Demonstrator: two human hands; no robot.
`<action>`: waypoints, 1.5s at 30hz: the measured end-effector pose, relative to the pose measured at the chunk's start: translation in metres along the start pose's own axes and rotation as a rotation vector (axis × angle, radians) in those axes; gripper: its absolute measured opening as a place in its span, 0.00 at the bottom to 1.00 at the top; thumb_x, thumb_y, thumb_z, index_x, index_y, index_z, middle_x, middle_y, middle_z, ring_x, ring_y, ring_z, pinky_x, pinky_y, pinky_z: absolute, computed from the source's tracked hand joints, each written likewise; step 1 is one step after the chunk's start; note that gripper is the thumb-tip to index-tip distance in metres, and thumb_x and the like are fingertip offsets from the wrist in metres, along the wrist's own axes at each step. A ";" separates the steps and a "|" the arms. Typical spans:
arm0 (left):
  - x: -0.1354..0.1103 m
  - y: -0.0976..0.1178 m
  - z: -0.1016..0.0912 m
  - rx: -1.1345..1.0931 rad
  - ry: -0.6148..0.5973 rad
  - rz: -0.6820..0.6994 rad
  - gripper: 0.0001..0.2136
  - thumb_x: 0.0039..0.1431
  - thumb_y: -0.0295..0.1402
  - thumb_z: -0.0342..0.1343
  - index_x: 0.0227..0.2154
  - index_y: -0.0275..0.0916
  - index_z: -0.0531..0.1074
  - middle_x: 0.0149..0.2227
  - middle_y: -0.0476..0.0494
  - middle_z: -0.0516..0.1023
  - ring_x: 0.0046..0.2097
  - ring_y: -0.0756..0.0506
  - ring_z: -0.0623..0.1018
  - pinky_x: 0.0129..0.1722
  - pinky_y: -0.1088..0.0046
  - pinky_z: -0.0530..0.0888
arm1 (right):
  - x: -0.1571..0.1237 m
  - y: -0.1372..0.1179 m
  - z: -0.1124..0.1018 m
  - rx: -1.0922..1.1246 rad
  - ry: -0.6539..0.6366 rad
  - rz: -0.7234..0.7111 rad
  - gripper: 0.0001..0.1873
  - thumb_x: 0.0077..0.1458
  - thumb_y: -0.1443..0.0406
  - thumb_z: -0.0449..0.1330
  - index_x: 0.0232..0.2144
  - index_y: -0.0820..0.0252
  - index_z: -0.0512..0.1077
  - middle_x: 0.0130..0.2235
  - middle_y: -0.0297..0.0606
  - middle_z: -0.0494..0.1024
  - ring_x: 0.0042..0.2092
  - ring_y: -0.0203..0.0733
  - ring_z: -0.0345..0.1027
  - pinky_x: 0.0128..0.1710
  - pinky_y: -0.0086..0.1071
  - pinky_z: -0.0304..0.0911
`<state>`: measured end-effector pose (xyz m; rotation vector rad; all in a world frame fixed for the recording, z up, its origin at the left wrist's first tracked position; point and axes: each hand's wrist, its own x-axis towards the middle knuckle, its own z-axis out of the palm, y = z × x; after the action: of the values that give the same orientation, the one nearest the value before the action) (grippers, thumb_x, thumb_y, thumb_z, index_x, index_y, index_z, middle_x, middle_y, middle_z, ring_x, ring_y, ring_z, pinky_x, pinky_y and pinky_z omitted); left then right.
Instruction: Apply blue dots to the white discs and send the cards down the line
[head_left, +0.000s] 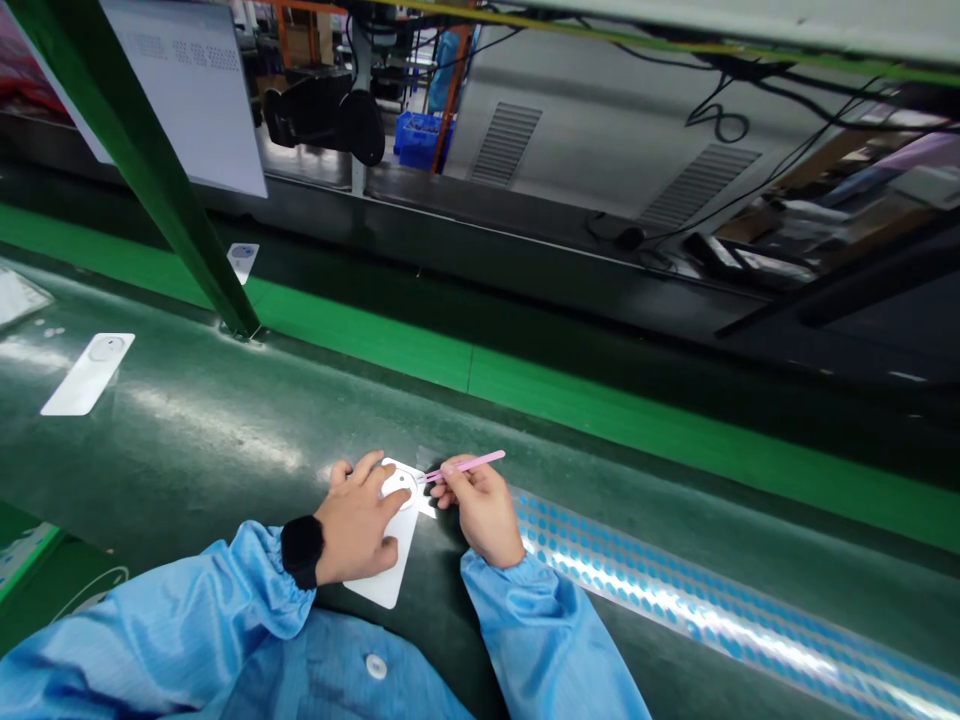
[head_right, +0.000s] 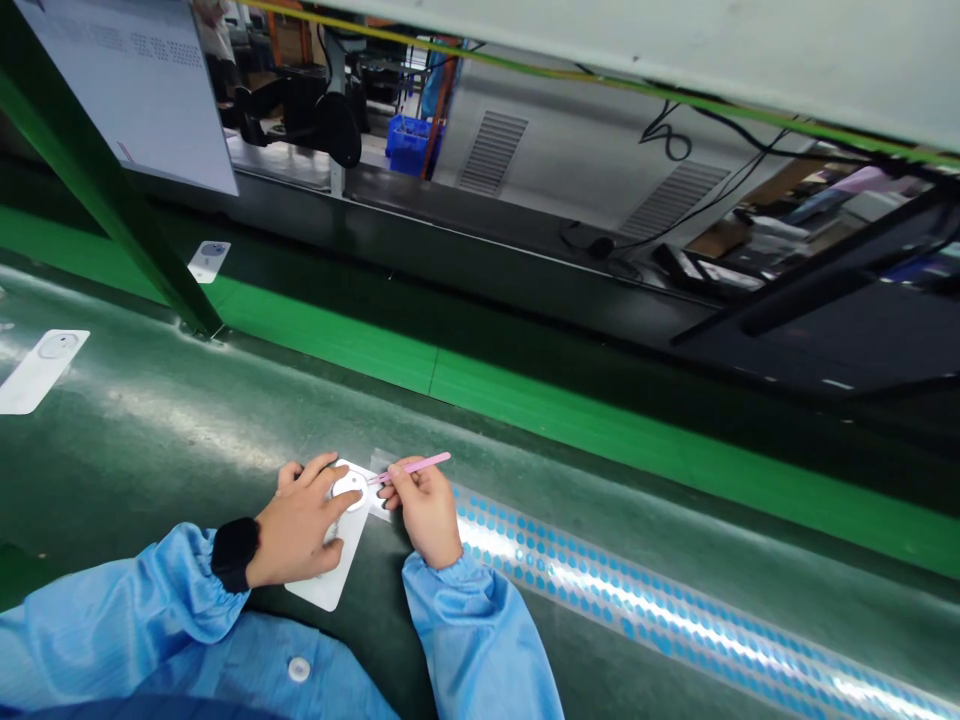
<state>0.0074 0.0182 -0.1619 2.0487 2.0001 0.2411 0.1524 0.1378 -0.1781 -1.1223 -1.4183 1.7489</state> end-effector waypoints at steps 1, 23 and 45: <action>0.000 0.000 -0.001 0.007 -0.006 0.003 0.23 0.49 0.40 0.56 0.51 0.45 0.68 0.56 0.36 0.65 0.61 0.29 0.55 0.49 0.48 0.58 | 0.000 0.001 0.000 0.009 -0.006 -0.002 0.22 0.41 0.48 0.66 0.26 0.60 0.68 0.19 0.34 0.75 0.18 0.34 0.66 0.18 0.27 0.62; 0.003 0.001 0.001 0.031 0.039 -0.020 0.20 0.47 0.37 0.58 0.46 0.45 0.71 0.55 0.37 0.65 0.59 0.29 0.55 0.48 0.49 0.59 | -0.002 -0.007 0.005 -0.007 -0.037 0.008 0.24 0.39 0.46 0.65 0.26 0.59 0.68 0.18 0.33 0.74 0.18 0.34 0.65 0.18 0.28 0.62; 0.029 -0.002 -0.014 -0.007 -0.064 0.033 0.22 0.44 0.43 0.65 0.42 0.45 0.68 0.55 0.38 0.64 0.58 0.32 0.60 0.45 0.52 0.63 | 0.005 -0.010 -0.008 0.085 0.026 0.012 0.22 0.34 0.47 0.69 0.23 0.57 0.71 0.22 0.40 0.75 0.22 0.42 0.67 0.18 0.34 0.62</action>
<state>0.0020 0.0485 -0.1517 2.0604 1.9264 0.1867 0.1567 0.1477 -0.1703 -1.1063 -1.3120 1.7790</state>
